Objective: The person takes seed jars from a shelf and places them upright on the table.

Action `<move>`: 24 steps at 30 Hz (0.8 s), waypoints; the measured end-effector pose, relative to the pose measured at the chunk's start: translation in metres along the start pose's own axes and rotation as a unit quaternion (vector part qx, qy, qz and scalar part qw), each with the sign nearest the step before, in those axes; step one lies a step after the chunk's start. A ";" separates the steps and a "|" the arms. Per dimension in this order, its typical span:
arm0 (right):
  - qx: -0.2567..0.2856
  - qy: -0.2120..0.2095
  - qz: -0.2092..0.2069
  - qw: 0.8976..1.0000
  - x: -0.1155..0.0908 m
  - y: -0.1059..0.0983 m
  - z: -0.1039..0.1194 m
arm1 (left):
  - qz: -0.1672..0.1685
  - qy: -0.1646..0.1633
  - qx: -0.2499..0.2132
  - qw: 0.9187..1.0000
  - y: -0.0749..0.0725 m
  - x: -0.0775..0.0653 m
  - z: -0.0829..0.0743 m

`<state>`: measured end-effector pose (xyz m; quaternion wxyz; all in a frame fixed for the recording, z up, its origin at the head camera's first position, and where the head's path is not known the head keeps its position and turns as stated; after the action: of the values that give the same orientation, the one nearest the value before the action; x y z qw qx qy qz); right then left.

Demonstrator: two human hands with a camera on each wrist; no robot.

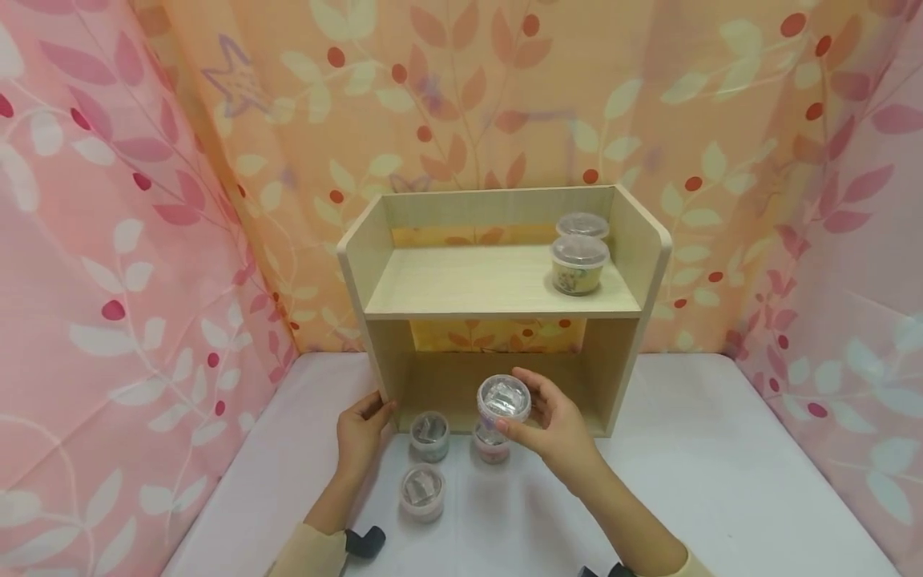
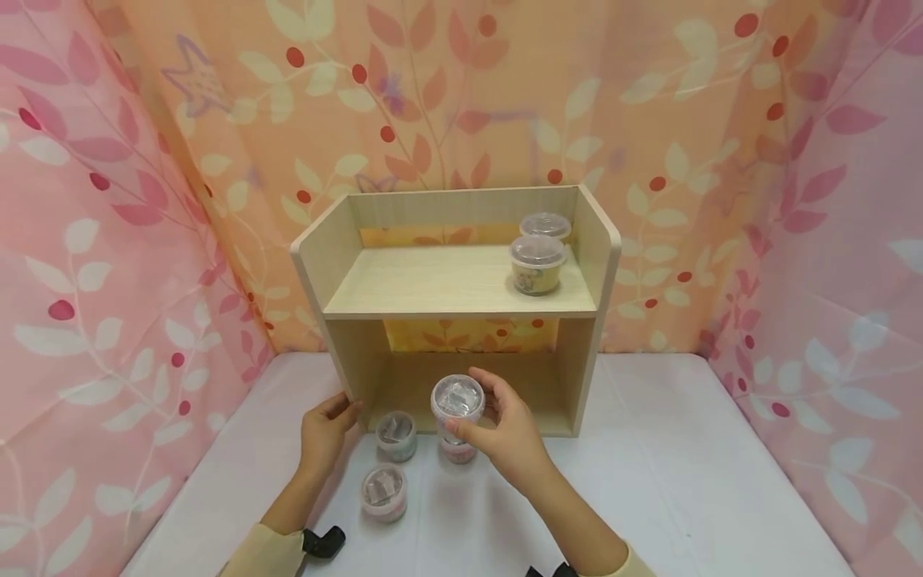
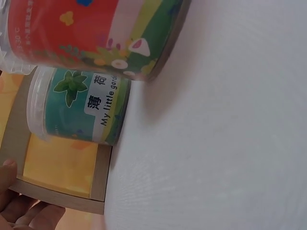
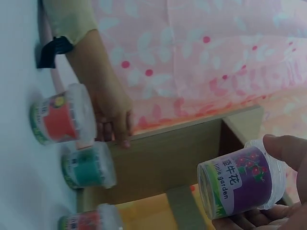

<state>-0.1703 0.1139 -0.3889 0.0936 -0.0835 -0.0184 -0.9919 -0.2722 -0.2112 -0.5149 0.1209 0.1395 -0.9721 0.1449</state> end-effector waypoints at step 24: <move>-0.040 0.068 0.094 0.992 -0.008 -0.002 -0.078 | -0.027 0.007 0.009 1.000 -0.001 0.000 -0.009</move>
<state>-0.1757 0.1133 -0.4673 0.1845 -0.0206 0.0361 -0.9820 -0.2701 -0.2096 -0.5065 0.1302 0.1654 -0.9658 0.1516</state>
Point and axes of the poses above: each hand's wrist, its own x-axis towards the middle knuckle, its own y-axis out of the palm, z = x × y, the point moved 2 cm from there along x, towards the middle knuckle, and after that the axes turned 7 degrees about x, right-handed, at the moved point
